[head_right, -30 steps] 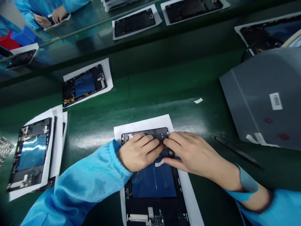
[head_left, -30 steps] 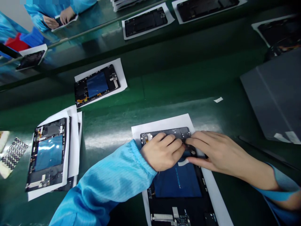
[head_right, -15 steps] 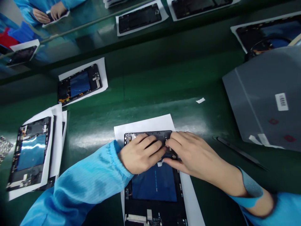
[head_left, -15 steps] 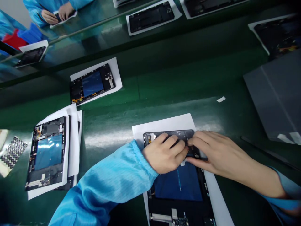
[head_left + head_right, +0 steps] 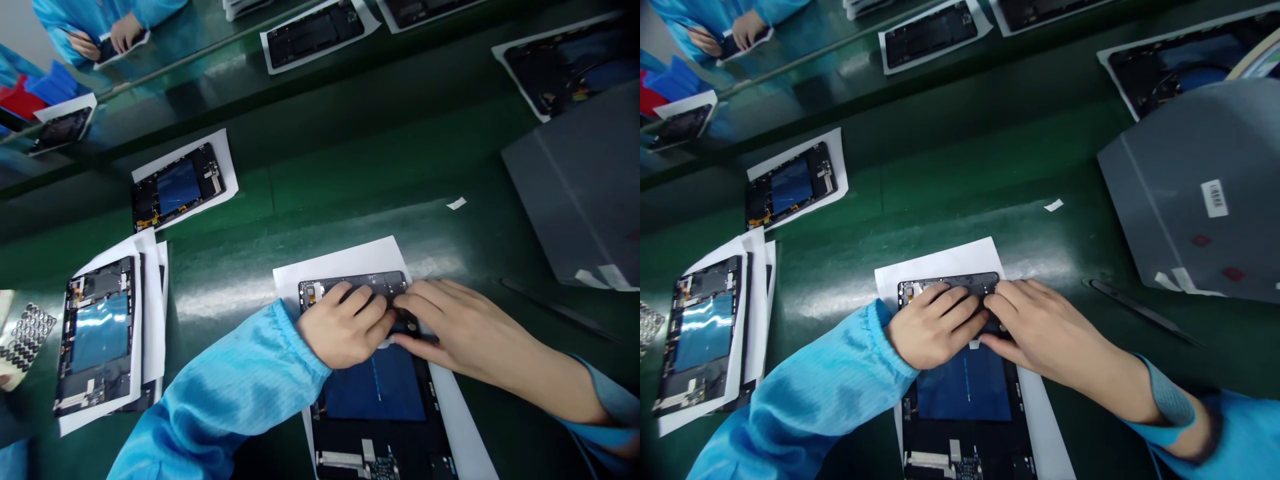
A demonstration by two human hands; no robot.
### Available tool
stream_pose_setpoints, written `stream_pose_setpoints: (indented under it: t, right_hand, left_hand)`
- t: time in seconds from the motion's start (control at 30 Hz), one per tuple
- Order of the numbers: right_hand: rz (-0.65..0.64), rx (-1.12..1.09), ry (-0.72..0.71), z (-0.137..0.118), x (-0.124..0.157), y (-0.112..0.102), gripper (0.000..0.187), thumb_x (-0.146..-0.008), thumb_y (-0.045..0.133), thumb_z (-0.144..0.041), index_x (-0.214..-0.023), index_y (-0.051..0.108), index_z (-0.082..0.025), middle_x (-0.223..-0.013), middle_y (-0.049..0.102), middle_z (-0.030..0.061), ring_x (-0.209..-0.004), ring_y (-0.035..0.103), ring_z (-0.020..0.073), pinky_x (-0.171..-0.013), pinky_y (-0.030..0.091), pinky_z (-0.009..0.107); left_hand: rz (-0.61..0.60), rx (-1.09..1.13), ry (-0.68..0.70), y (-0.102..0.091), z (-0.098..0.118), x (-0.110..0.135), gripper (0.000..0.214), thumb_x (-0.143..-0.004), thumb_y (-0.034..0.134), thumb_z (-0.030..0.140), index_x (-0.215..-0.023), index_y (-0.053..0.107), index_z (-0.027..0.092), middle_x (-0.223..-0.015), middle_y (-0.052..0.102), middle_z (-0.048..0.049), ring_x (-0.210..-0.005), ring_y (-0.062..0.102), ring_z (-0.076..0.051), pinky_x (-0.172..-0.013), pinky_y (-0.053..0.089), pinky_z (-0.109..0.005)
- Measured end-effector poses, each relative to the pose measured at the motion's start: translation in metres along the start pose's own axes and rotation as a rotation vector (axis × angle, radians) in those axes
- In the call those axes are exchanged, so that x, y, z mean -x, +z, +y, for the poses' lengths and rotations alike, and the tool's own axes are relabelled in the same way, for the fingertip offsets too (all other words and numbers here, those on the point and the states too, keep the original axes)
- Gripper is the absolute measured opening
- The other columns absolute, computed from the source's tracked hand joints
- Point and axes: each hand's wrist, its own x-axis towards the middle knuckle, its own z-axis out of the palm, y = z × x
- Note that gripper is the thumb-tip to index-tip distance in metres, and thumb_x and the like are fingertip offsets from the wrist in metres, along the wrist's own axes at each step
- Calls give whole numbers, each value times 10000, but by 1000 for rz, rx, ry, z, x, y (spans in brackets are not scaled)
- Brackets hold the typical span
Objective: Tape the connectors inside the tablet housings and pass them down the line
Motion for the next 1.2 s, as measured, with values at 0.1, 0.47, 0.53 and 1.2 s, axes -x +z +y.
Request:
stream_pose_setpoints:
  t: [0.1, 0.47, 0.53, 1.2]
  right_hand:
    - [70, 30, -35, 1, 8, -1, 238, -956, 493, -321, -1063, 574, -124, -892, 592, 79, -792, 566, 203, -716, 446, 339]
    - [74, 100, -54, 1, 21, 1, 344, -933, 549, -349, -1157, 613, -96, -941, 633, 93, -827, 567, 217, -735, 439, 361]
    - [74, 120, -72, 0, 22, 1, 338, -940, 539, -345, -1150, 616, -93, -929, 634, 92, -814, 553, 211, -735, 435, 358]
    - [26, 71, 0, -4, 32, 6, 448, -928, 546, -405, -1277, 576, -125, -1055, 645, 112, -958, 573, 256, -890, 493, 456]
  left_hand:
    - [1, -11, -3, 0, 0, 0, 253, -978, 484, 192, -1147, 663, 137, -1123, 698, -89, -1000, 637, -218, -844, 513, -378]
    - [9, -8, -13, 1, 1, 1, 236, -957, 514, 173, -1131, 667, 127, -1108, 698, -79, -1018, 633, -229, -856, 505, -385]
    - [14, -11, -15, 3, 0, 2, 241, -956, 528, 190, -1145, 665, 130, -1117, 694, -74, -1022, 629, -230, -856, 503, -385]
    - [19, -9, 6, 2, -4, 2, 257, -969, 524, 249, -1136, 663, 113, -1102, 693, -87, -998, 622, -225, -837, 482, -375]
